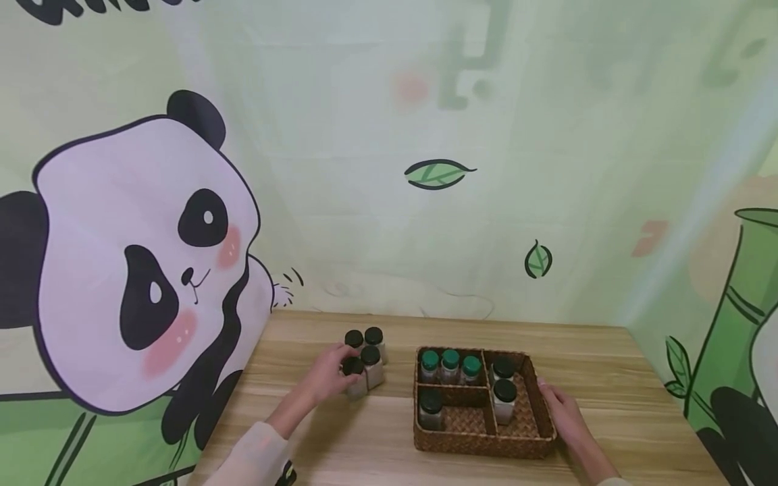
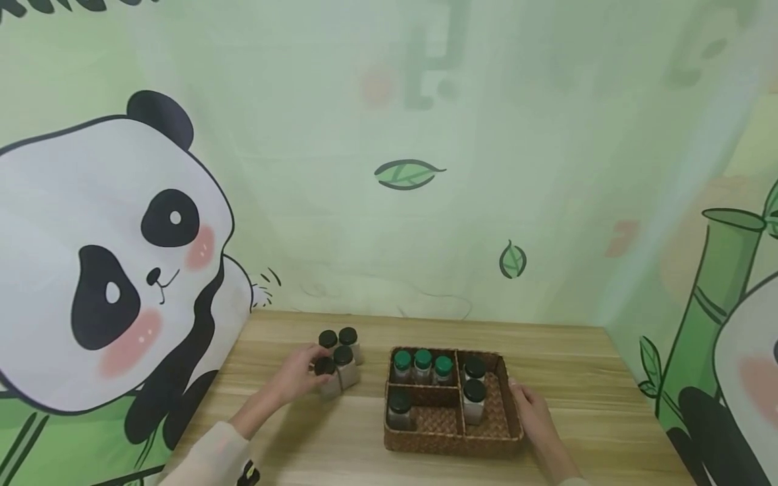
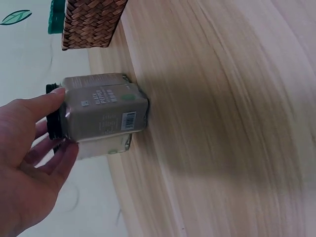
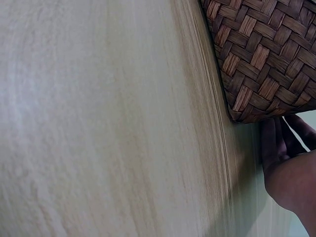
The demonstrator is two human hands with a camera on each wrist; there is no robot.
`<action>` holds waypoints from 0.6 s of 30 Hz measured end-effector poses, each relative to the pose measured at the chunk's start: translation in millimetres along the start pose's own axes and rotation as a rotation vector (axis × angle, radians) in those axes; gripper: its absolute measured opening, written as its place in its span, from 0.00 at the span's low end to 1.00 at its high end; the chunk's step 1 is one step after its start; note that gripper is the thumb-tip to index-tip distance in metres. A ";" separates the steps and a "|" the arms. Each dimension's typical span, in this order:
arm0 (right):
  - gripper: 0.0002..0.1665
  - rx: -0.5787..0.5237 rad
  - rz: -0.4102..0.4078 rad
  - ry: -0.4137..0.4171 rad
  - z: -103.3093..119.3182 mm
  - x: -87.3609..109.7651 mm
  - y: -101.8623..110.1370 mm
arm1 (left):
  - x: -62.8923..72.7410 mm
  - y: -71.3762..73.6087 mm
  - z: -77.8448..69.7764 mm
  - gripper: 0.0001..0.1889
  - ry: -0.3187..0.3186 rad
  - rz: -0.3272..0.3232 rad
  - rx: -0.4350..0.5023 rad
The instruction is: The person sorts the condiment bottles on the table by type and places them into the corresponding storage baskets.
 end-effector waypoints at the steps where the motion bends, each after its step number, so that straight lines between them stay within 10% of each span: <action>1: 0.55 -0.001 -0.001 0.003 -0.2 -0.3 0.2 | 0.4 0.0 1.4 0.21 -0.008 -0.009 0.027; 9: 0.56 -0.001 0.005 -0.006 -2.4 -0.6 -0.5 | 3.2 13.1 -0.5 0.20 -0.016 0.083 0.161; 18: 0.55 -0.011 0.000 -0.004 2.2 2.9 0.1 | -14.0 36.0 -67.3 0.23 -0.125 0.180 0.162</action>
Point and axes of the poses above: each hand's wrist, its own x-axis away from the middle knuckle, its own y-axis out of the back of the hand, z = x × y, the point moved 3 cm from there along -x, towards the middle knuckle, and after that the axes turned 10 degrees about -y, right-handed, at the moved point
